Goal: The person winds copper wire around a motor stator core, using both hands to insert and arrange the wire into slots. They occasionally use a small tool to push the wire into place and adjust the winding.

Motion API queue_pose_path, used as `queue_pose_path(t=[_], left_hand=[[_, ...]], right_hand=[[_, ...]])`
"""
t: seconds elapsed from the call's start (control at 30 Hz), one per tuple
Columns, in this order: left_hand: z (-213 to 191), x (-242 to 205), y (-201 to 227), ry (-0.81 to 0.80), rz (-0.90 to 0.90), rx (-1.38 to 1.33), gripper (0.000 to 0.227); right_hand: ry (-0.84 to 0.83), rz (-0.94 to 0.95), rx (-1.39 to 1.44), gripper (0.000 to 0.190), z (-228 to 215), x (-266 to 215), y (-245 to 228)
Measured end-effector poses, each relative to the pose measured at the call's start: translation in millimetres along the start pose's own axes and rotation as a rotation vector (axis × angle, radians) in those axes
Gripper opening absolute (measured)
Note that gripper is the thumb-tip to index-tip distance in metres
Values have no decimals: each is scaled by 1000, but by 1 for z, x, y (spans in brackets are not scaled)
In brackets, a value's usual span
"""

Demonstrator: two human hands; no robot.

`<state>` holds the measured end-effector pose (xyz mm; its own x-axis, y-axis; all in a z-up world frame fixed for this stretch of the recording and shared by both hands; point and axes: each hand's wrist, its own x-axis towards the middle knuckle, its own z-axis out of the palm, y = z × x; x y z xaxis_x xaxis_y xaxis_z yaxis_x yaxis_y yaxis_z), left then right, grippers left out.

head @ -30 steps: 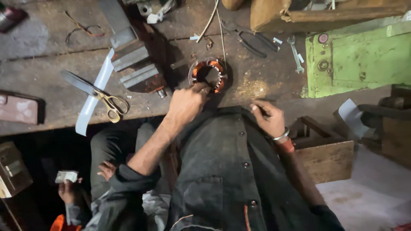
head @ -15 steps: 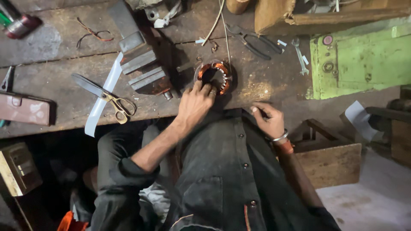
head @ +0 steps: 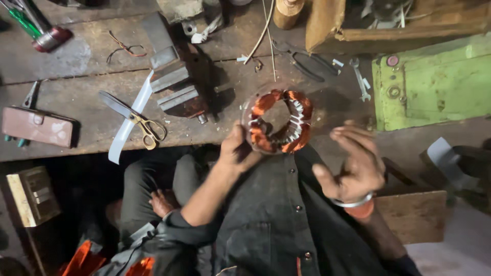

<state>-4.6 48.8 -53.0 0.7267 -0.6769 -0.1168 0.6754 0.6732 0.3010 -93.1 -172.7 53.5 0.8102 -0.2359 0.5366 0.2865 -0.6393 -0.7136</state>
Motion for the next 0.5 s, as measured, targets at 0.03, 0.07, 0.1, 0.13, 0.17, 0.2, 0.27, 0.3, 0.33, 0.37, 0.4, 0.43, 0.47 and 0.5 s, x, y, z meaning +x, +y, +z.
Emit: queue_pose_path(t=[0.03,0.07,0.1,0.13,0.17,0.2,0.27,0.3,0.33,0.37,0.4,0.43,0.47,0.5], left_hand=[[1,-5,-13,-36,4,-158,54],[1,-8,-25,-72,9,-316,55],[1,-12,-32,-104,46,-295,56],[0,-15,-37,-135,82,-274,57],[-2,-17,-41,-172,125,-253,58],[-3,-20,-44,-195,123,-260,57],[-10,-22,-47,-257,116,-284,55],[-13,-22,-49,-228,109,-264,60],[-17,-22,-50,-199,103,-244,65],[-21,-26,-54,-163,93,-229,72],[-25,-27,-57,-143,83,-236,71],[-29,-27,-60,-124,68,-243,70],[-34,-26,-62,-106,53,-250,70],[-40,-24,-64,-115,71,-245,66]], right_hand=[[28,-91,19,48,-2,10,-5],[57,-182,38,49,-4,16,-11],[25,-225,16,49,-5,21,-17],[-6,-268,-7,49,-7,25,-23],[-40,-320,-28,50,-8,28,-26],[-108,-312,-62,52,-8,28,-30],[-245,-305,-149,57,-8,27,-33],[-256,-344,-194,58,-7,27,-32],[-266,-382,-239,59,-4,27,-31],[-281,-414,-285,59,-2,25,-29],[-312,-414,-309,61,0,23,-28],[-341,-412,-336,63,3,21,-27],[-370,-409,-364,65,6,20,-25],[-377,-387,-372,66,14,18,-23]])
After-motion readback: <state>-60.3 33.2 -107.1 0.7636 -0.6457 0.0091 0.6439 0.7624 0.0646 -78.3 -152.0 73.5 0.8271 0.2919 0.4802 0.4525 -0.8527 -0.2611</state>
